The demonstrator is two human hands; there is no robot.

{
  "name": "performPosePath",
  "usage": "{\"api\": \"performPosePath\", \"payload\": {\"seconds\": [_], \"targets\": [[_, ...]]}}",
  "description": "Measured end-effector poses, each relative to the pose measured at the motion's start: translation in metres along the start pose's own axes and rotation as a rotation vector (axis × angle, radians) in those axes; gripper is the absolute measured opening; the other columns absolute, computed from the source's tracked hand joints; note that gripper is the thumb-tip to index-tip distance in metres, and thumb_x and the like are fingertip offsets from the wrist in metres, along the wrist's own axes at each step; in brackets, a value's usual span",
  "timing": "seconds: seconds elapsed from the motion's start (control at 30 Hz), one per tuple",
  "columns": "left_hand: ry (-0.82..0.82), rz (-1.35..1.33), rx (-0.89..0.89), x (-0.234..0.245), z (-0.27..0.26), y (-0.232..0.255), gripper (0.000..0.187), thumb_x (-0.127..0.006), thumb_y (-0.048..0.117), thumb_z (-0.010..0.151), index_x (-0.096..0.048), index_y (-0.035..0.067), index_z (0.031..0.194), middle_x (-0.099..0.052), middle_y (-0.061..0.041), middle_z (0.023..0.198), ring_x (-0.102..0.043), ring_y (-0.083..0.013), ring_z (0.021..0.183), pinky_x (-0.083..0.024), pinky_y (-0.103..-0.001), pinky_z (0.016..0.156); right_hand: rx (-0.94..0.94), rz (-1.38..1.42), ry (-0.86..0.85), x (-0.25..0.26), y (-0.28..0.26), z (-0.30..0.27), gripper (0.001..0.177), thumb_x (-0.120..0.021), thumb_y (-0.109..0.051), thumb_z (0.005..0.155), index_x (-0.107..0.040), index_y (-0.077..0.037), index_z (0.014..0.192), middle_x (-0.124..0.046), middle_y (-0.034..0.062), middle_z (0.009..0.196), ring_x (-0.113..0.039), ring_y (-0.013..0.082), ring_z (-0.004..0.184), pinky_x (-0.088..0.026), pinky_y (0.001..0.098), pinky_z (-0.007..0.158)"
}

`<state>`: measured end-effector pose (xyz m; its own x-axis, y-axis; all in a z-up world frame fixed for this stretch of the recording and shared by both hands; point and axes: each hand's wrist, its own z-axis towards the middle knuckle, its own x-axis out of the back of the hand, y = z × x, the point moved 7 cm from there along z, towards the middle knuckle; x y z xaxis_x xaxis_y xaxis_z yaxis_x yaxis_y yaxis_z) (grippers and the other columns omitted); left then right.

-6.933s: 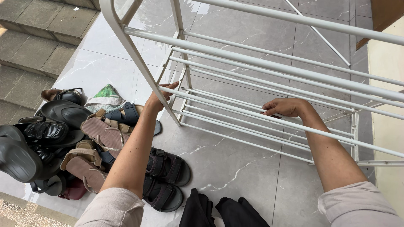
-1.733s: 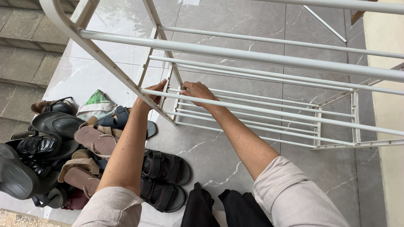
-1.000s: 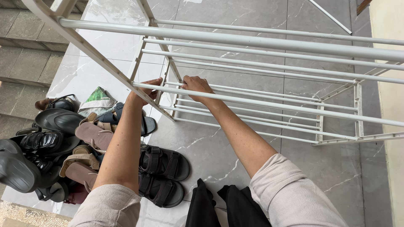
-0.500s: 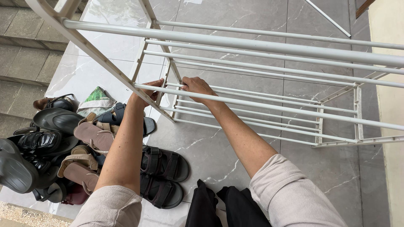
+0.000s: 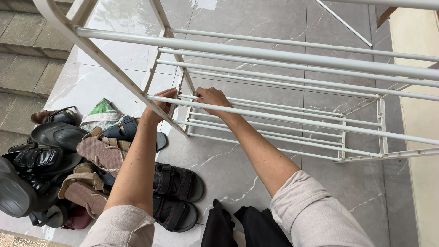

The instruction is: The person assembles a white metal shoe rack by inserting horizontal bars into the frame slots. They adjust the bars to ensure they are seated correctly and secure the structure by hand.

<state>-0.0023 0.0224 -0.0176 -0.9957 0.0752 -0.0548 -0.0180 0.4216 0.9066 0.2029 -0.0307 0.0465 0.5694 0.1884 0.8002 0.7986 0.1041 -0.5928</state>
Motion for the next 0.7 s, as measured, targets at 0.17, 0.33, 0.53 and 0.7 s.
{"api": "performPosePath", "payload": {"seconds": [0.17,0.33,0.53,0.7], "targets": [[-0.098,-0.017,0.042,-0.015,-0.006,0.005,0.037,-0.071,0.03,0.094,-0.074,0.002,0.117,-0.072,-0.006,0.087,-0.069,-0.0123,0.075,-0.058,-0.021,0.064,-0.019,0.025,0.002,0.003,-0.005,-0.004,0.023,-0.063,-0.033,0.098,-0.069,-0.011,0.104,-0.073,0.0066,0.074,-0.074,0.0232,0.078,-0.059,0.0415,0.073],[-0.16,0.059,0.003,-0.028,-0.004,0.009,0.032,-0.079,0.012,0.085,-0.073,0.001,0.114,-0.076,-0.009,0.093,-0.073,-0.0151,0.085,-0.063,-0.023,0.077,0.015,-0.071,0.079,0.017,-0.011,-0.012,0.026,-0.066,-0.035,0.094,-0.069,-0.013,0.108,-0.077,0.0041,0.083,-0.071,0.0222,0.088,-0.049,0.0471,0.087],[-0.199,0.039,0.015,-0.029,0.001,0.004,0.03,-0.078,0.015,0.088,-0.073,0.004,0.116,-0.074,-0.004,0.095,-0.072,-0.0117,0.088,-0.059,-0.022,0.081,0.241,0.0,0.438,0.098,0.016,-0.126,0.026,-0.068,-0.026,0.099,-0.07,-0.007,0.116,-0.073,0.0095,0.109,-0.068,0.0279,0.095,-0.055,0.0404,0.087],[-0.226,0.039,0.031,-0.029,0.008,-0.004,0.031,-0.076,0.016,0.091,-0.073,0.008,0.121,-0.073,-0.003,0.098,-0.07,-0.0096,0.089,-0.058,-0.02,0.081,-0.243,0.508,0.566,0.162,0.136,-0.29,0.019,-0.061,-0.014,0.099,-0.074,-0.006,0.109,-0.076,0.002,0.086,-0.067,0.0081,0.072,-0.054,0.0243,0.062]]}}
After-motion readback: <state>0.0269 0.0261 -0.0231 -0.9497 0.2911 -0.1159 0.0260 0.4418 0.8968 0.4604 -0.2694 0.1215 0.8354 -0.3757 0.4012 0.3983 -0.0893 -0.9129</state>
